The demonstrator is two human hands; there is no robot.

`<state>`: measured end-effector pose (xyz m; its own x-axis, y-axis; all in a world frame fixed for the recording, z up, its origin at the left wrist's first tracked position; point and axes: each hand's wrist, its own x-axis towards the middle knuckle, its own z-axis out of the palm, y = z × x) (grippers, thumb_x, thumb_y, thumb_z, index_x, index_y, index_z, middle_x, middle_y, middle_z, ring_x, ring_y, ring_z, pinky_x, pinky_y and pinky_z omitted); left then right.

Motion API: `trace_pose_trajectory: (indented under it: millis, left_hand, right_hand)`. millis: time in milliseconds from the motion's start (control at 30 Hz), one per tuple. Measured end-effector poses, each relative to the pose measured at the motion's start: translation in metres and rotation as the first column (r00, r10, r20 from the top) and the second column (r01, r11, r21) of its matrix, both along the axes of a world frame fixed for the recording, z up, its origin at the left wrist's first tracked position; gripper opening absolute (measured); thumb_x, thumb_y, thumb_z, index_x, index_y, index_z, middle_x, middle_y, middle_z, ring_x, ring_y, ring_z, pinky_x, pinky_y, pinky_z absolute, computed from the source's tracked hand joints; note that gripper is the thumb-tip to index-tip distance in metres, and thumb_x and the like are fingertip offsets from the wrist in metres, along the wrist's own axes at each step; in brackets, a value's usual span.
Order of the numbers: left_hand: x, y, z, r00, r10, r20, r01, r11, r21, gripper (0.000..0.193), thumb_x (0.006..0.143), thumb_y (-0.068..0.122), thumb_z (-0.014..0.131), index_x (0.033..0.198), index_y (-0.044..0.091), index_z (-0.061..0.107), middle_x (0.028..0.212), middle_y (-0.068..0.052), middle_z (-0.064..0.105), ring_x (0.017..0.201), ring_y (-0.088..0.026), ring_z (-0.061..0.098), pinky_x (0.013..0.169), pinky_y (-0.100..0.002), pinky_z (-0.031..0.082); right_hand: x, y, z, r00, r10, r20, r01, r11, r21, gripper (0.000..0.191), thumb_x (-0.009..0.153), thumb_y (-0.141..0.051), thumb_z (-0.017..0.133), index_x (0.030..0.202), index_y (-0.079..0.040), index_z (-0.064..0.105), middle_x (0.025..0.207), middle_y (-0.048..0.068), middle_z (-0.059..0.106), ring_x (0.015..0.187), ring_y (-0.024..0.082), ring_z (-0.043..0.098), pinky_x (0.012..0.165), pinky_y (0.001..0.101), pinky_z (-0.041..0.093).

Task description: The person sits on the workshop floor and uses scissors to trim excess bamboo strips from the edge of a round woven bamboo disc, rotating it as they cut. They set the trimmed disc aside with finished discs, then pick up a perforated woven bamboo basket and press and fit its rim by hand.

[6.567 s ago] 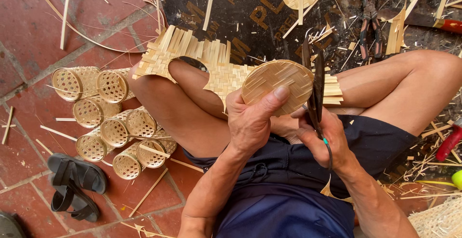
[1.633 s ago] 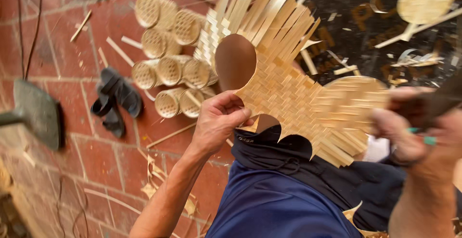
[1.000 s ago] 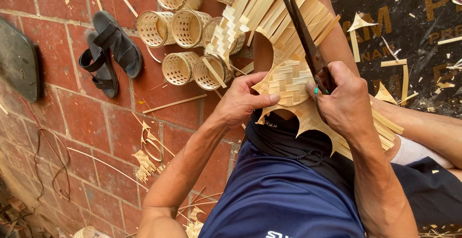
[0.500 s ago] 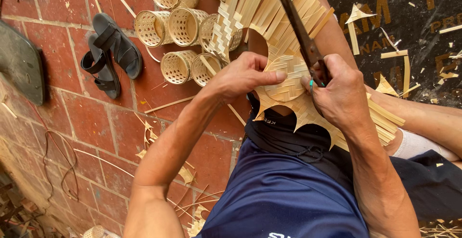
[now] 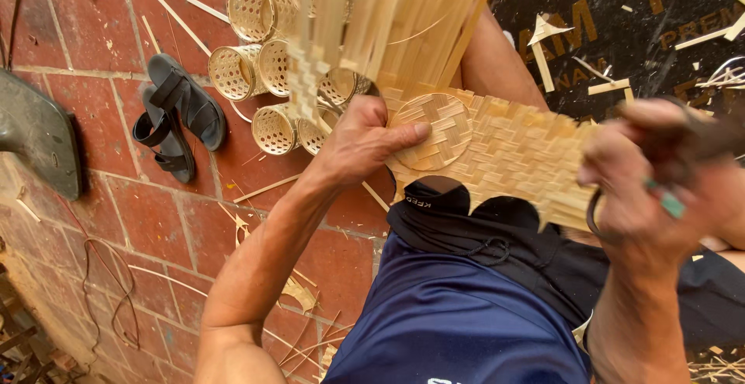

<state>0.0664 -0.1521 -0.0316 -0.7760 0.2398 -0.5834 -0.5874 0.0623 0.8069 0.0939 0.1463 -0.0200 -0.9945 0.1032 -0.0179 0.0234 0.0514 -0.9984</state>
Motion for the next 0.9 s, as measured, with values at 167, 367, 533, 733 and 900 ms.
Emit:
trace_pose_trajectory:
  millis: [167,367,533,733,900]
  left_hand:
    - [0.002,0.022,0.012,0.915,0.373,-0.157,-0.32,0.904,0.282,0.028,0.102,0.011,0.07,0.121,-0.01,0.071,0.11,-0.012,0.076,0.095,-0.016,0.072,0.086,-0.03,0.06]
    - [-0.01,0.066,0.005,0.716,0.677,-0.172,-0.511,0.675,0.532,0.029,0.106,0.006,0.071,0.129,-0.011,0.067,0.121,-0.017,0.072,0.107,-0.02,0.07,0.098,-0.035,0.058]
    - [-0.007,0.079,-0.002,0.707,0.679,-0.198,-0.467,0.659,0.59,0.038,0.101,0.008,0.07,0.137,-0.002,0.061,0.133,-0.013,0.068,0.123,-0.019,0.067,0.111,-0.039,0.054]
    - [0.019,0.105,-0.003,0.828,0.551,-0.108,-0.442,0.758,0.479,0.029,0.106,0.007,0.072,0.127,-0.013,0.069,0.12,-0.016,0.073,0.107,-0.021,0.067,0.098,-0.036,0.054]
    - [0.025,0.114,-0.001,0.806,0.58,-0.115,-0.423,0.701,0.574,0.028,0.103,0.008,0.072,0.125,-0.008,0.068,0.118,-0.012,0.073,0.107,-0.019,0.068,0.098,-0.033,0.055]
  right_hand:
    - [0.044,0.022,-0.007,0.99,0.131,-0.053,-0.14,0.95,-0.279,0.017,0.098,-0.009,0.06,0.111,0.002,0.056,0.09,0.012,0.063,0.072,0.017,0.057,0.067,0.0258,0.047]
    - [0.079,0.001,-0.071,0.962,0.26,0.086,-0.233,0.942,-0.24,0.07,0.097,-0.04,0.075,0.139,0.009,0.048,0.09,0.007,0.053,0.073,0.016,0.052,0.066,0.0285,0.046]
    - [0.074,-0.004,-0.086,0.928,0.355,0.112,-0.337,0.929,-0.156,0.095,0.094,-0.072,0.057,0.147,0.006,0.046,0.106,0.004,0.053,0.092,0.014,0.049,0.082,0.0277,0.046]
    - [0.056,-0.017,-0.064,0.939,0.338,0.068,-0.328,0.936,-0.127,0.104,0.092,-0.085,0.048,0.143,0.006,0.042,0.115,0.004,0.051,0.1,0.014,0.048,0.086,0.0269,0.042]
    - [0.057,-0.021,-0.06,0.961,0.255,0.104,-0.25,0.967,-0.056,0.081,0.093,-0.084,0.044,0.106,-0.004,0.056,0.092,0.0,0.051,0.083,0.012,0.047,0.073,0.0268,0.04]
